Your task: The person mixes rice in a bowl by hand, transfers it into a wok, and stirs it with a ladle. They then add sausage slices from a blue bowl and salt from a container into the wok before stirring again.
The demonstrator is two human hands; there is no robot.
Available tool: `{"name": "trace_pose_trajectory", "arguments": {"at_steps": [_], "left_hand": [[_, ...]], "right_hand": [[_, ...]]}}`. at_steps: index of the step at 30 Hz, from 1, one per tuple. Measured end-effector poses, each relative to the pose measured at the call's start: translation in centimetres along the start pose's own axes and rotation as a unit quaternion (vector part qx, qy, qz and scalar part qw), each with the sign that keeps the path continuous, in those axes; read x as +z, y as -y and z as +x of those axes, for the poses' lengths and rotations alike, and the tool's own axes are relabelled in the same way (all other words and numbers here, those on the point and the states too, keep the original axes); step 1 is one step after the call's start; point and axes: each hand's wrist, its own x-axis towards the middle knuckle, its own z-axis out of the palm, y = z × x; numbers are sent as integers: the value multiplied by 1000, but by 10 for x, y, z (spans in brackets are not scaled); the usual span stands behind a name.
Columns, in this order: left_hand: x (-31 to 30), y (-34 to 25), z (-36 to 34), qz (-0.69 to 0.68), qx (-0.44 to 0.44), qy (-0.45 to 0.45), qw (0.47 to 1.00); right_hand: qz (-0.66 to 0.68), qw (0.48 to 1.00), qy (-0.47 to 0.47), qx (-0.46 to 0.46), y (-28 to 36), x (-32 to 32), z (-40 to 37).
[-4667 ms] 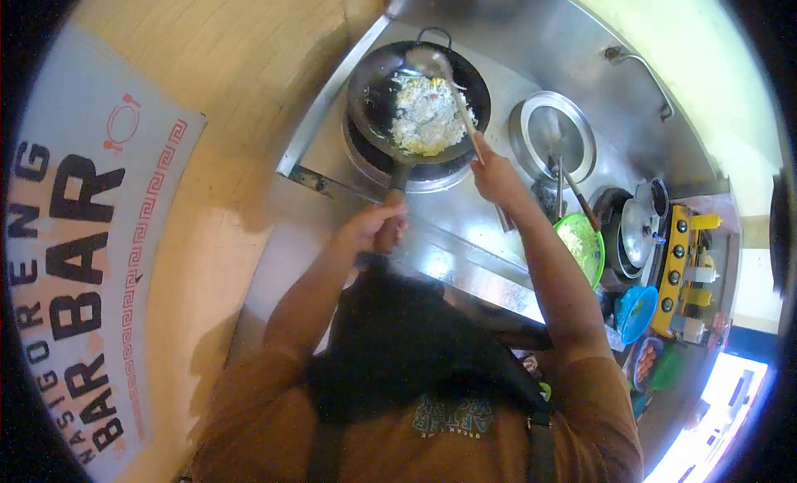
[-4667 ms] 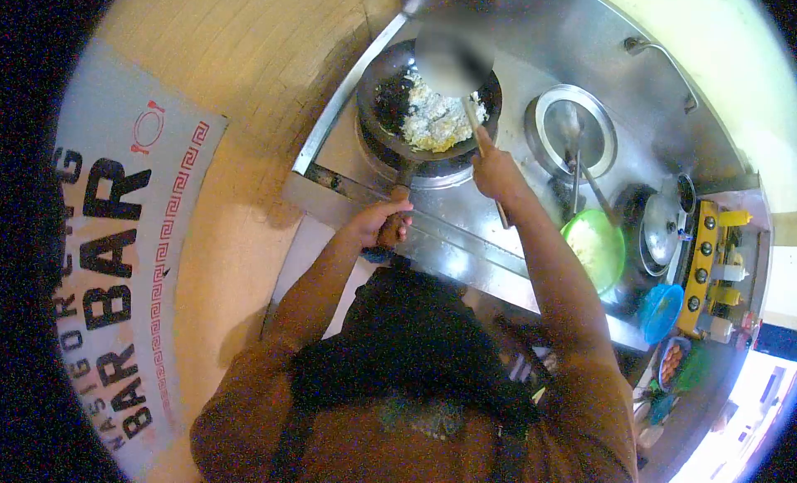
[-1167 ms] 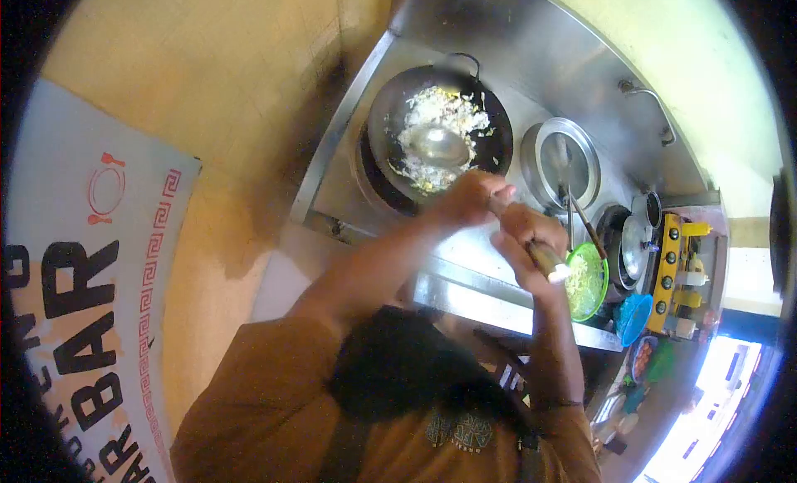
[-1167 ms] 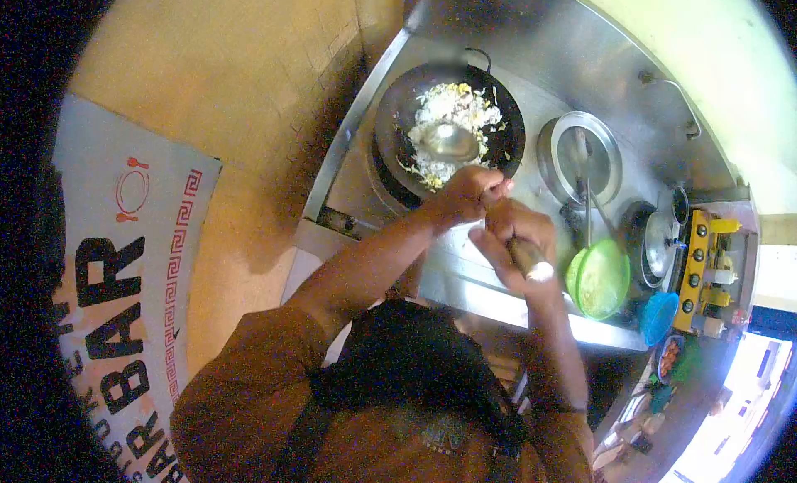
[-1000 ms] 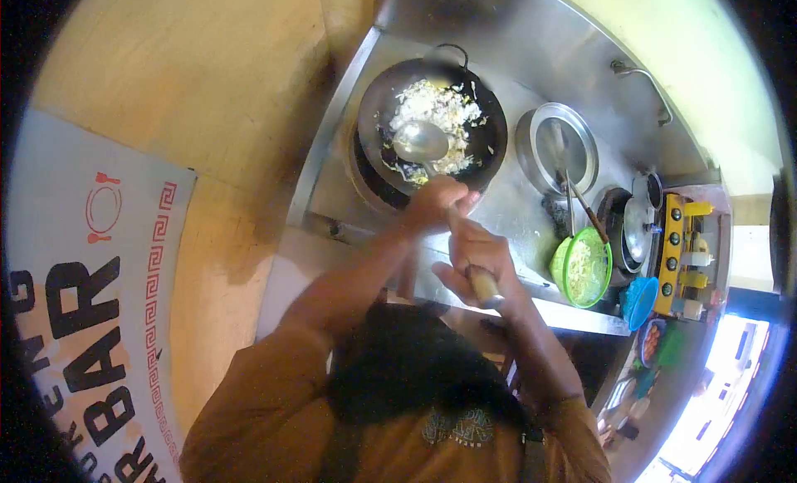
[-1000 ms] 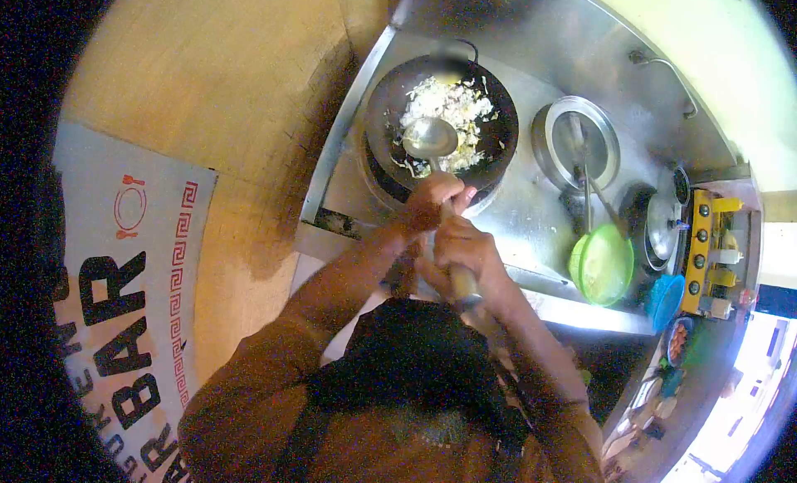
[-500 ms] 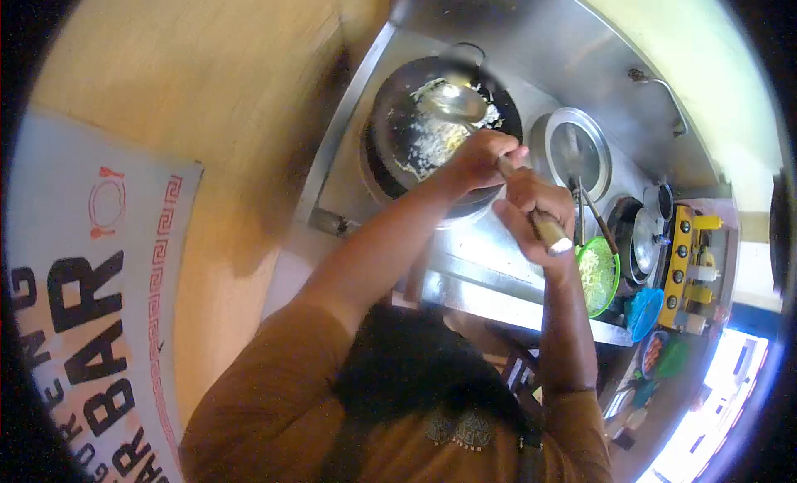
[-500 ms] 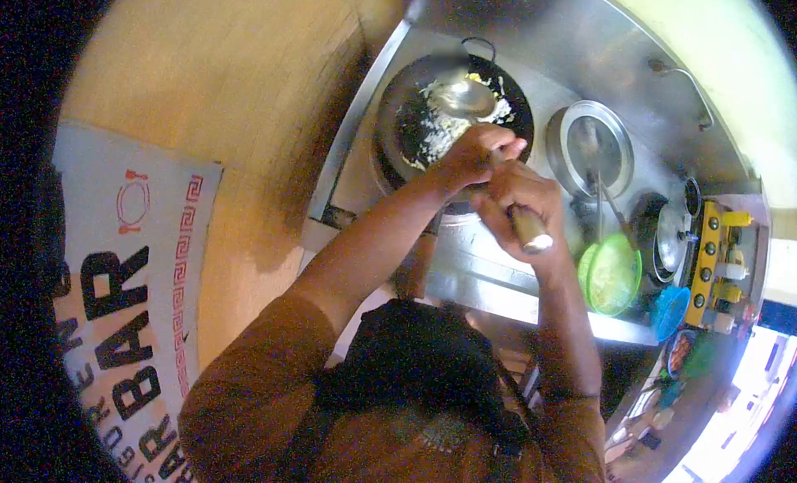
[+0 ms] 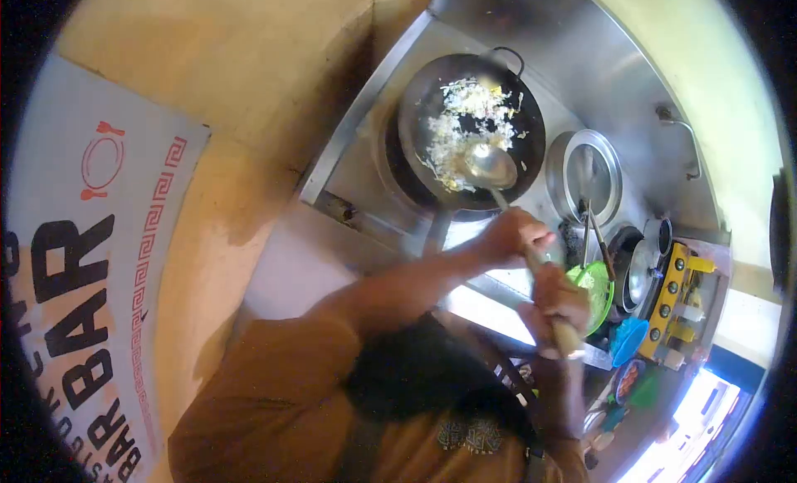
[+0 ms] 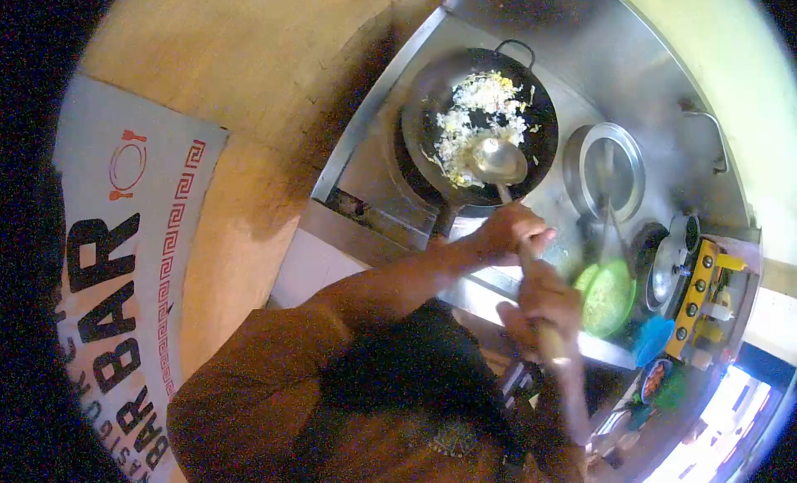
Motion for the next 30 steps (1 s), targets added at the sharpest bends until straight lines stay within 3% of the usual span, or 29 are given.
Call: {"name": "trace_pose_trajectory", "arguments": {"at_steps": [2, 6, 8, 10, 16, 18, 21, 24, 26, 30], "left_hand": [[-11, 28, 0, -29, 11, 76, 997], [-41, 14, 32, 25, 16, 31, 999], [-65, 9, 21, 100, -9, 18, 995], [-79, 26, 10, 114, 1, 30, 993], [-58, 48, 28, 51, -20, 36, 998], [-55, 48, 48, 64, -3, 38, 997], [-39, 36, 65, 44, 59, 13, 997], [-15, 50, 48, -31, 50, 36, 998], [-12, 54, 28, 15, 71, 28, 997], [-22, 46, 6, 28, 24, 38, 999]], "right_hand": [[-53, 997, -3, 60, -8, 13, 0], [48, 996, -4, 75, 5, -7, 43], [19, 999, 47, 3, -2, 8, 46], [-12, 998, 47, 27, -24, 38, 33], [-4, 998, 16, 59, -29, 19, 44], [3, 998, -37, 43, -36, 12, 53], [-48, 997, -28, 54, -13, -2, 54], [-56, 997, -30, 44, -24, 4, 35], [-47, 998, -34, 35, -28, 8, 20], [15, 999, -20, 41, -38, 13, 2]]}}
